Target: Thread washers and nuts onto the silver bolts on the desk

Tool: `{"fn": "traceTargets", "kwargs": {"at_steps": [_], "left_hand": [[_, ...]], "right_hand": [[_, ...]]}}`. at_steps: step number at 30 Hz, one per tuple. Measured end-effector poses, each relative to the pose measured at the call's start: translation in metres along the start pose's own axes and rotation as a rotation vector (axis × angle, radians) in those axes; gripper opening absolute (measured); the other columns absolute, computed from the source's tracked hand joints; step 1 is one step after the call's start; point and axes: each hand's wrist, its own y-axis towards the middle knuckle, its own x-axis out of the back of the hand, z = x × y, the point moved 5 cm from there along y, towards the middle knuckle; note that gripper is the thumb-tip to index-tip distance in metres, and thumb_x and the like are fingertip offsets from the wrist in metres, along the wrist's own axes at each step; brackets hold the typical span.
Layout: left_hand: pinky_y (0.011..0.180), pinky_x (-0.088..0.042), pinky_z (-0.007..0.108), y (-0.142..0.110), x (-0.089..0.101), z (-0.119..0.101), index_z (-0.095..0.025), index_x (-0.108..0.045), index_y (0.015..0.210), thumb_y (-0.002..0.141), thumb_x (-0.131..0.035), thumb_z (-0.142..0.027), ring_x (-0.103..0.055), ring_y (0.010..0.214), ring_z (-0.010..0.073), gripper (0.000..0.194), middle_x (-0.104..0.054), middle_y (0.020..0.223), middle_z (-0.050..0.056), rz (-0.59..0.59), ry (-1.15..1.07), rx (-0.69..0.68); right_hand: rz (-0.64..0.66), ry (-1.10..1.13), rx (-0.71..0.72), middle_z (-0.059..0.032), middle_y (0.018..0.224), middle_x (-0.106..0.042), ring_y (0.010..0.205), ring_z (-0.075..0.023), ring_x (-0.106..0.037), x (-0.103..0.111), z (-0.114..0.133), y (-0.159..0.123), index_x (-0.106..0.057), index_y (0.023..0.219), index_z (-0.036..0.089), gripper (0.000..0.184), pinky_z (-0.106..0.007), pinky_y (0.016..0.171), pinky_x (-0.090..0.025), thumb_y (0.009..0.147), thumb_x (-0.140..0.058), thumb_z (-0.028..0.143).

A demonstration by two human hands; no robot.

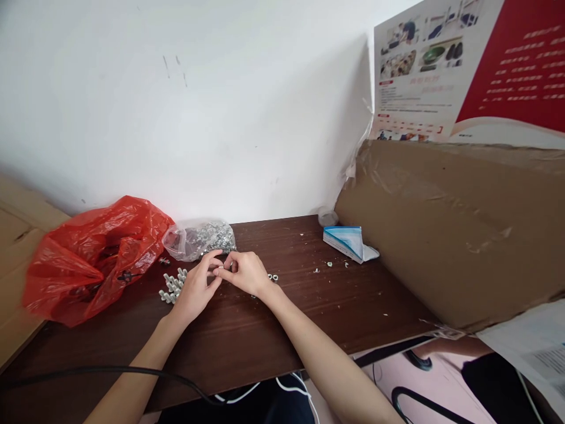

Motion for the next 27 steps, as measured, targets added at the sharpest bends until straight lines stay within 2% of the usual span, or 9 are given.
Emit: {"fn": "traceTargets", "kwargs": {"at_steps": [4,8,12,18,23,27], "left_hand": [[0.081,-0.055,0.034,-0.001,0.001,0.0,-0.023,-0.043,0.129,0.082,-0.05,-0.011,-0.064,0.086,0.0171,0.048,-0.063,0.097,0.005,-0.053,0.044,-0.015],[0.084,-0.055,0.035,-0.002,0.002,-0.005,-0.022,-0.046,0.126,0.083,-0.05,-0.011,-0.064,0.088,0.0167,0.044,-0.063,0.1,0.006,-0.101,0.04,-0.062],[0.084,-0.056,0.035,0.0,0.002,-0.008,-0.021,-0.05,0.121,0.083,-0.054,-0.014,-0.065,0.087,0.0162,0.038,-0.062,0.105,0.008,-0.126,-0.014,-0.062],[0.074,-0.058,0.029,0.004,0.002,-0.009,-0.018,-0.06,0.103,0.084,-0.056,-0.021,-0.066,0.079,0.0151,0.019,-0.066,0.092,0.005,-0.111,-0.142,-0.001],[0.065,-0.058,0.026,0.004,0.006,-0.008,-0.017,-0.057,0.105,0.082,-0.061,-0.025,-0.064,0.075,0.0139,0.025,-0.066,0.09,0.005,-0.187,-0.183,0.048],[0.063,-0.056,0.024,0.004,0.006,-0.008,-0.017,-0.06,0.092,0.081,-0.061,-0.023,-0.062,0.071,0.0126,0.013,-0.064,0.083,0.003,-0.185,-0.191,0.055]], "right_hand": [[0.02,-0.138,-0.007,0.0014,0.056,-0.056,0.052,-0.011,-0.048,-0.003,0.0,-0.001,-0.054,0.06,0.018,0.035,-0.022,0.053,-0.029,0.08,-0.064,0.044],[0.024,-0.193,-0.028,0.0003,0.055,-0.053,0.051,-0.0115,-0.046,-0.003,-0.003,0.0,-0.051,0.059,0.018,0.033,-0.023,0.052,-0.027,0.086,-0.055,0.036],[0.016,-0.116,-0.031,-0.0001,0.06,-0.054,0.055,-0.0122,-0.048,0.001,-0.005,0.003,-0.048,0.062,0.018,0.031,-0.022,0.055,-0.03,0.09,-0.047,0.03],[-0.003,0.067,0.031,0.0026,0.056,-0.043,0.054,-0.011,-0.04,0.007,0.0,0.003,-0.037,0.058,0.018,0.037,-0.022,0.054,-0.028,0.093,-0.036,0.033],[0.009,0.114,0.019,0.0032,0.054,-0.039,0.053,-0.0109,-0.038,0.006,0.001,0.002,-0.035,0.058,0.018,0.039,-0.023,0.053,-0.027,0.093,-0.036,0.036],[0.027,0.129,0.038,0.0029,0.055,-0.041,0.054,-0.011,-0.04,0.003,0.001,0.002,-0.038,0.059,0.018,0.041,-0.022,0.053,-0.028,0.094,-0.034,0.038]]}}
